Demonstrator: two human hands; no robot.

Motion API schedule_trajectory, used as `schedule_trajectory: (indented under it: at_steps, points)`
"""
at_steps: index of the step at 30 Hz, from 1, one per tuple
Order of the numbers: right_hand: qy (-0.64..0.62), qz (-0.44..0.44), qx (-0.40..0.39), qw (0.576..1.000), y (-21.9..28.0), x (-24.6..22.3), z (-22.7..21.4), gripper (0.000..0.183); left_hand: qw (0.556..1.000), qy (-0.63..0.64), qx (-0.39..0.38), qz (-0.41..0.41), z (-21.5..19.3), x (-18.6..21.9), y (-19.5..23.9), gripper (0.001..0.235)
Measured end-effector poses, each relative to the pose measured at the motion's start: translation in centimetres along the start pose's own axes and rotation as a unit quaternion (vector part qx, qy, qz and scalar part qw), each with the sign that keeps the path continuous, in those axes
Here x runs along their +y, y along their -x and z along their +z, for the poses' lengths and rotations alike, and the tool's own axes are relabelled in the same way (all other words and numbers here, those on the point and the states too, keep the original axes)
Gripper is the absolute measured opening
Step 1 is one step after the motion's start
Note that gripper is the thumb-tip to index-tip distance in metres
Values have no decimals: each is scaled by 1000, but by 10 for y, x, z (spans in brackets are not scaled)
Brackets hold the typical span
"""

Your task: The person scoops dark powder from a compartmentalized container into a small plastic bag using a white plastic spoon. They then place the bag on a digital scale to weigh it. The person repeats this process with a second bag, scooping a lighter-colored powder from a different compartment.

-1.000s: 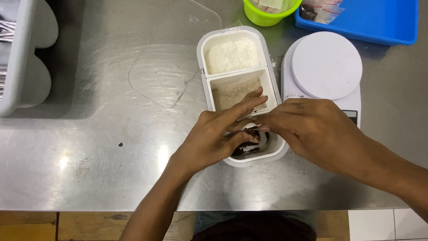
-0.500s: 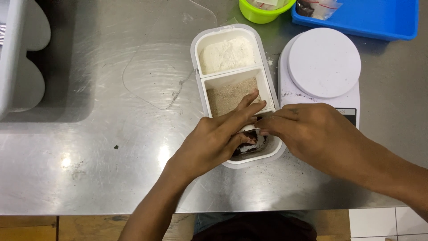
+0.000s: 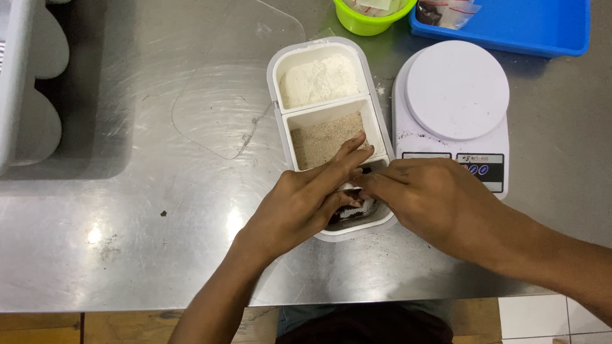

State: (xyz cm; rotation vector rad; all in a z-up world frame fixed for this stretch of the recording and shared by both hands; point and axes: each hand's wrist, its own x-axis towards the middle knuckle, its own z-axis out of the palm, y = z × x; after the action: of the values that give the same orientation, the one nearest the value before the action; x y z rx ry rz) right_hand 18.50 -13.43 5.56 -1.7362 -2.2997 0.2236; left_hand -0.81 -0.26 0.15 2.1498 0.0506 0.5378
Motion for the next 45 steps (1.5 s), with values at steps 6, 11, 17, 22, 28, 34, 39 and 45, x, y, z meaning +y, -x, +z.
schedule_trajectory:
  at_steps: [6, 11, 17, 22, 28, 34, 39, 45]
  points:
    - [55, -6, 14, 998, 3, -3, 5, 27, 1000, -2, -1, 2, 0, 0, 0, 71]
    - [44, -36, 86, 995, -7, -7, 2, 4, 1000, 0, -6, 1, -1, 0, 0, 69]
    - [59, -68, 122, 988, -9, -1, 4, 7, 999, -37, -10, 3, 1, 1, -1, 71]
    - [52, -95, 142, 984, -8, -2, -2, 3, 998, -68, -16, -7, 3, 0, 1, 78]
    - [147, -115, 127, 974, 4, 7, -2, 9, 975, -201, 50, 76, 0, 10, -4, 59]
    - [194, -111, 127, 966, 11, 8, -5, 8, 943, -311, 73, 98, -10, 15, -8, 55]
    - [206, -108, 139, 963, 11, 7, -5, 14, 890, -450, 41, 66, -18, 30, -11, 30]
    - [231, -105, 124, 959, 13, 9, -6, 15, 822, -553, 29, 132, -21, 25, -5, 6]
